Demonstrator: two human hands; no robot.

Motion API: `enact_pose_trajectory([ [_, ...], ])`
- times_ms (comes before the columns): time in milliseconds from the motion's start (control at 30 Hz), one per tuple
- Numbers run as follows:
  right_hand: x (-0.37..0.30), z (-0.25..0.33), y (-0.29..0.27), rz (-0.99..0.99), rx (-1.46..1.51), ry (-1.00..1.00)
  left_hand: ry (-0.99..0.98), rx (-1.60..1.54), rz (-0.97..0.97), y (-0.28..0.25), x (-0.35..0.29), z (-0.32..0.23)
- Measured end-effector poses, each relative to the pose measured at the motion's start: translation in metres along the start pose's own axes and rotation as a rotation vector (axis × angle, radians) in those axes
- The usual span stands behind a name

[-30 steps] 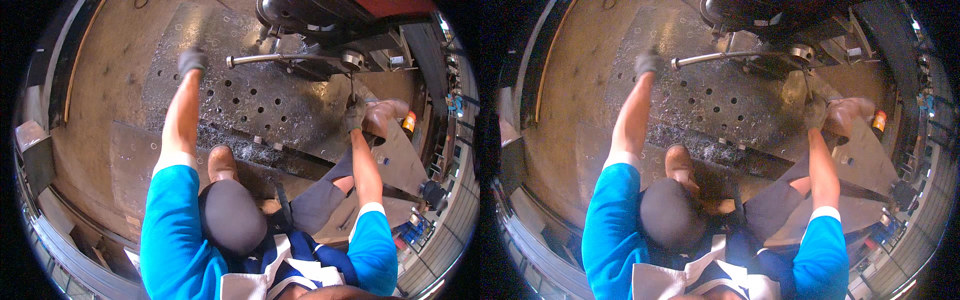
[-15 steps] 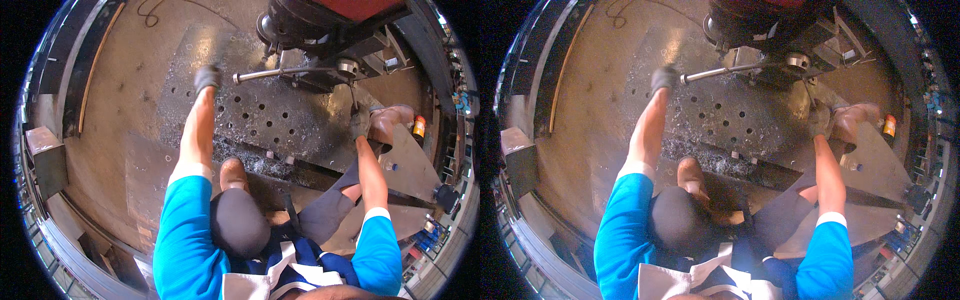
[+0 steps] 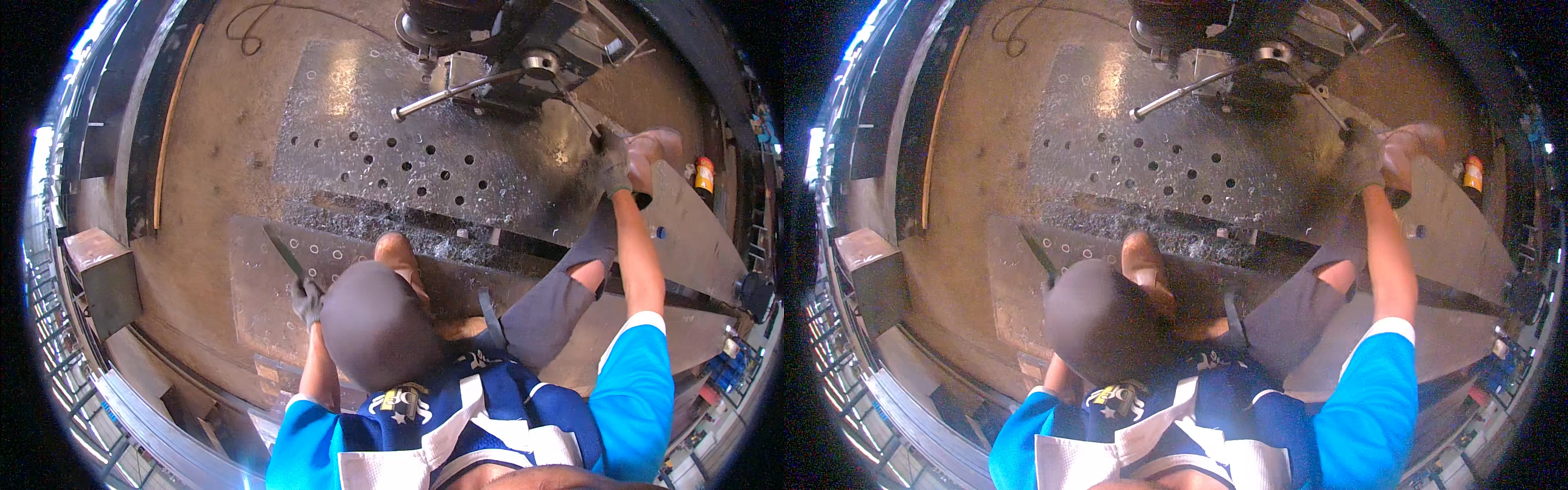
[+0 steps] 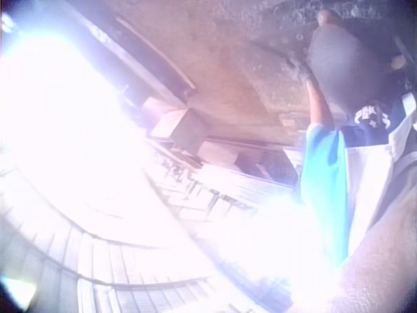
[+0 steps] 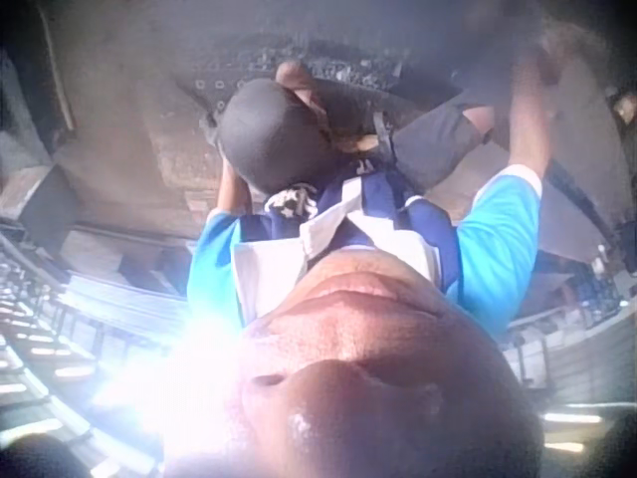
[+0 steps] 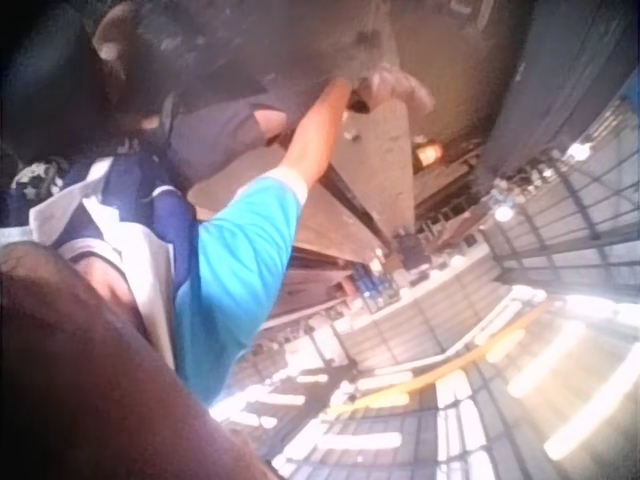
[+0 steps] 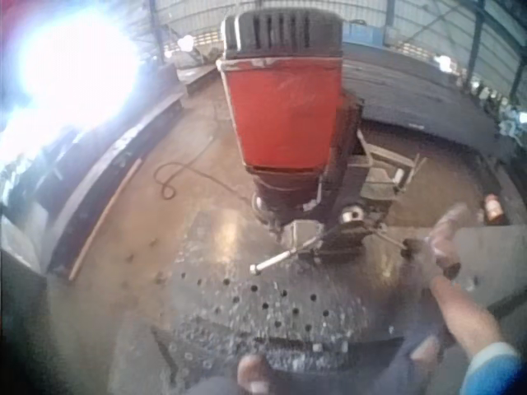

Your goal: The person sits on the floor and operates a red drill press, repeatedly lowering the handle to drill holes into a metal plate. They hold a plastic bottle in one hand and use the other to control the machine's lever.

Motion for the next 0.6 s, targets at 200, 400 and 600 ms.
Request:
enact_pose_trajectory([
  [200, 0.003, 0.034, -0.057, 0.229, -0.569, -0.091, -0.089, 0.271, -0.094, -0.012, -0.003, 0.049],
  [400, 0.007, 0.128, -0.072, 0.419, -0.939, -0.188, 0.615, 0.277, -0.548, -0.047, 0.04, -0.225],
  [600, -0.073, 0.232, -0.083, 0.091, -0.737, -0.535, 1.338, -0.41, 0.04, -0.083, -0.05, -0.585],
])
Point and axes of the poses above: each hand's wrist, its own x-axis towards the middle knuckle, its own y-axis out of the palm, z = x × y, the point moved 7 cm from there along x, towards the middle knuckle, and after that the axes turned 11 degrees about -y, right-handed, at the moved point
